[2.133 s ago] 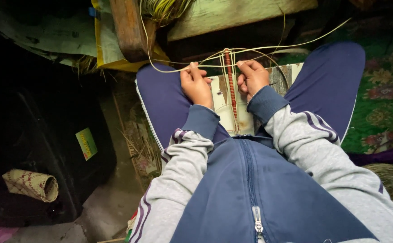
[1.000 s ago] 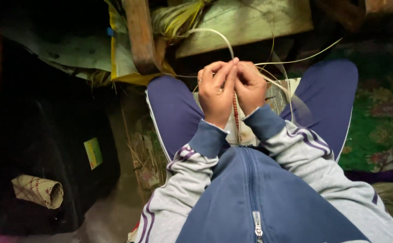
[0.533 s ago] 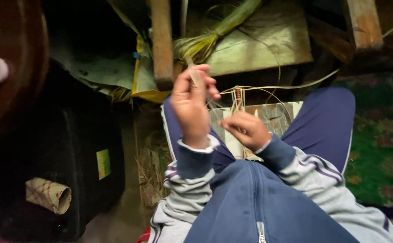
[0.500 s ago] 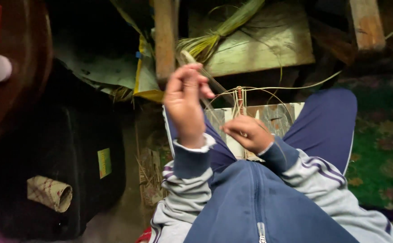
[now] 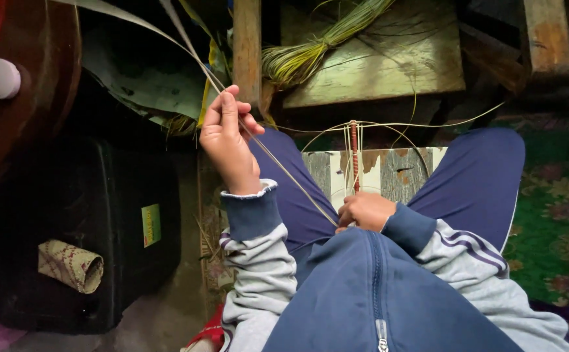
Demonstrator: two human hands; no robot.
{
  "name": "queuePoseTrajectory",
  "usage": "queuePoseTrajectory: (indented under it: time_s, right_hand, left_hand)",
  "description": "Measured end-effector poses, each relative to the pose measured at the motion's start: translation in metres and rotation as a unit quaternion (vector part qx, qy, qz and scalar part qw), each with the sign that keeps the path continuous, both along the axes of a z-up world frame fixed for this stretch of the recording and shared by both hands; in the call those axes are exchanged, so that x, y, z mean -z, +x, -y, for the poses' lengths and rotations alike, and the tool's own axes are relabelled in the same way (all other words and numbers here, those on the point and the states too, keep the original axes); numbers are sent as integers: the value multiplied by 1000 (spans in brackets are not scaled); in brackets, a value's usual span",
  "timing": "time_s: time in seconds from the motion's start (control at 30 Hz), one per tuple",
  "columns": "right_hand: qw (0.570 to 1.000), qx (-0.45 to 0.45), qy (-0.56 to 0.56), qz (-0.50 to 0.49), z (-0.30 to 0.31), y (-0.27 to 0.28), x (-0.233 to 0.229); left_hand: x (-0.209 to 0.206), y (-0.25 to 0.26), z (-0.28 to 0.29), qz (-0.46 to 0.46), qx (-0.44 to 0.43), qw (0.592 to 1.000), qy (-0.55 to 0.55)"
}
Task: The person is weaving thin fibers through a frame to create a patterned object.
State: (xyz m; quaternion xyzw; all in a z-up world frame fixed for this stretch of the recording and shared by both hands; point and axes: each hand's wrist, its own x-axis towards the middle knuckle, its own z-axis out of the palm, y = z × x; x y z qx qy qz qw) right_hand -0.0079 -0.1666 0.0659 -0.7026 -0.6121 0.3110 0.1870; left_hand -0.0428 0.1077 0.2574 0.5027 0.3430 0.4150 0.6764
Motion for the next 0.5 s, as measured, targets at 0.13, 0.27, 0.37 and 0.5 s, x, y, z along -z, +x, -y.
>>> queuePoseTrajectory:
  time_s: [0.13, 0.27, 0.37, 0.5]
  right_hand:
    - [999, 5, -2, -54, -1, 7, -12]
    - [995, 47, -5, -92, 1, 9, -12]
    - [979, 132, 46, -148, -1, 24, -28]
    - [848, 380, 180, -322, -11, 64, -83]
  left_hand:
    - [-1, -3, -4, 15, -9, 1000, -6]
    - [-10, -11, -11, 51, -47, 997, 28]
    - [-18, -21, -14, 108, -25, 993, 49]
    - [14, -24, -22, 94, 49, 988, 113]
